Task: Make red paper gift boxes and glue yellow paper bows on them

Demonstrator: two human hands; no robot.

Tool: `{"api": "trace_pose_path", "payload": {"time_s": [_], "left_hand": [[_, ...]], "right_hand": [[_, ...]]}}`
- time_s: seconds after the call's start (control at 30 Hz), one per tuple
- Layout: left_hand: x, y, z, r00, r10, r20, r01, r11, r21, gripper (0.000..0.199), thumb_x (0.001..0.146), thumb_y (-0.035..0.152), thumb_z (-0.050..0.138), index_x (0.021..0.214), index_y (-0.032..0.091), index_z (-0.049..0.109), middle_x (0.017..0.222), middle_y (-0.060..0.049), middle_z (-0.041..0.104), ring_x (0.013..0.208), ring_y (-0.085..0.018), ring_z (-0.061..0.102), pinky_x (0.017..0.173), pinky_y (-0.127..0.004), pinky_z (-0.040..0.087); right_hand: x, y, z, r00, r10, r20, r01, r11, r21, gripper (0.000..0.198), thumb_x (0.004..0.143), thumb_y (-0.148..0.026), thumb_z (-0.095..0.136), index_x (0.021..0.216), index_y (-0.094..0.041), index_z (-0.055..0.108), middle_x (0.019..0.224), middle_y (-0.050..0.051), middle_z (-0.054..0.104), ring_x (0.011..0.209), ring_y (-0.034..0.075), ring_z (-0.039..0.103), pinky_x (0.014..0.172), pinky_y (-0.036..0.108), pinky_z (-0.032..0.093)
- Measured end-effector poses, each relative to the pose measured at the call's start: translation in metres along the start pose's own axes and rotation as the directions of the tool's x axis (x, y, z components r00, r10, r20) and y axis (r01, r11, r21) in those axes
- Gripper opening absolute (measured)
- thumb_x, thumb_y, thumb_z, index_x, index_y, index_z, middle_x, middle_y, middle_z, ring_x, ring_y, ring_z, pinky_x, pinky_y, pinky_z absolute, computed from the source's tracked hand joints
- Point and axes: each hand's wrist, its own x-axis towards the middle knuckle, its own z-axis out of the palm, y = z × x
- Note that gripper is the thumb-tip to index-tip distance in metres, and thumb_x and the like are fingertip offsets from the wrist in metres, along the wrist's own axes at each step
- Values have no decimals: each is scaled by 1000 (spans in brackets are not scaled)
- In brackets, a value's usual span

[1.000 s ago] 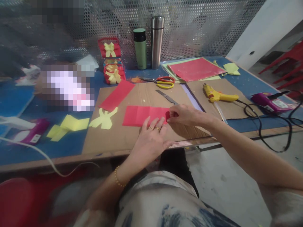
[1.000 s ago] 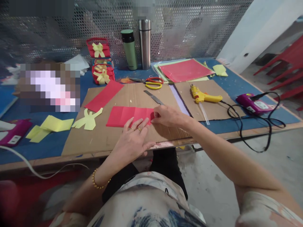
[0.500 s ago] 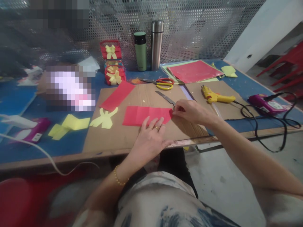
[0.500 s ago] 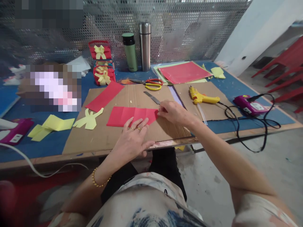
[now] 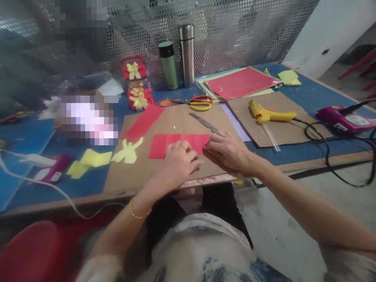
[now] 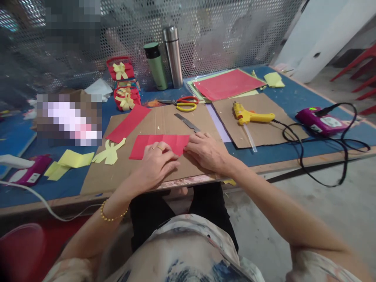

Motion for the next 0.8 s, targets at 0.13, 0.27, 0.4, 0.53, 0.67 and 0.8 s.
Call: {"api": "trace_pose_path", "payload": {"time_s": [0.13,0.27,0.4,0.53,0.67,0.8], "left_hand": [[28,4,-11,984,-126,128,135,988,-68,26,104,31,51,85,18,65,94,-8,70,92,-26,63,87,-42,49],[40,9,-14,964,-184,195,203,975,-86,22,101,28,48,86,20,61,90,-7,70,82,-23,62,80,-38,49],[46,4,-12,940,-212,266,235,970,-58,20,102,28,45,93,20,60,94,-9,69,86,-24,63,80,-37,48],[53,-10,-9,918,-179,353,230,967,-107,15,99,32,49,95,21,58,98,-8,69,88,-24,63,76,-34,46],[58,-21,-10,905,-152,396,216,969,-121,13,96,32,50,93,21,55,99,-8,67,86,-22,62,70,-33,43],[59,-20,-12,887,-135,441,207,971,-118,12,93,32,52,89,21,54,91,-6,66,79,-21,59,67,-33,41]], "right_hand": [[-2,3,3,1000,17,-9,-17,1000,9,24,108,-27,45,104,-21,68,104,10,67,96,24,54,81,37,36],[-3,2,4,1000,28,-14,-28,1000,-3,25,108,-31,45,103,-21,67,105,11,66,96,25,53,82,38,36],[-3,1,4,1000,21,-4,-21,999,-31,26,109,-31,44,103,-20,67,103,10,65,96,25,53,82,37,35],[-3,2,6,1000,15,-13,-16,997,-72,28,109,-32,42,101,-21,66,101,10,64,94,25,52,81,36,34],[-3,2,6,1000,18,-10,-19,998,-62,28,109,-33,43,101,-21,67,101,11,63,94,25,52,80,36,34],[-3,1,6,1000,27,-17,-28,998,-59,29,109,-33,43,103,-21,68,102,11,64,94,26,52,79,37,34]]}}
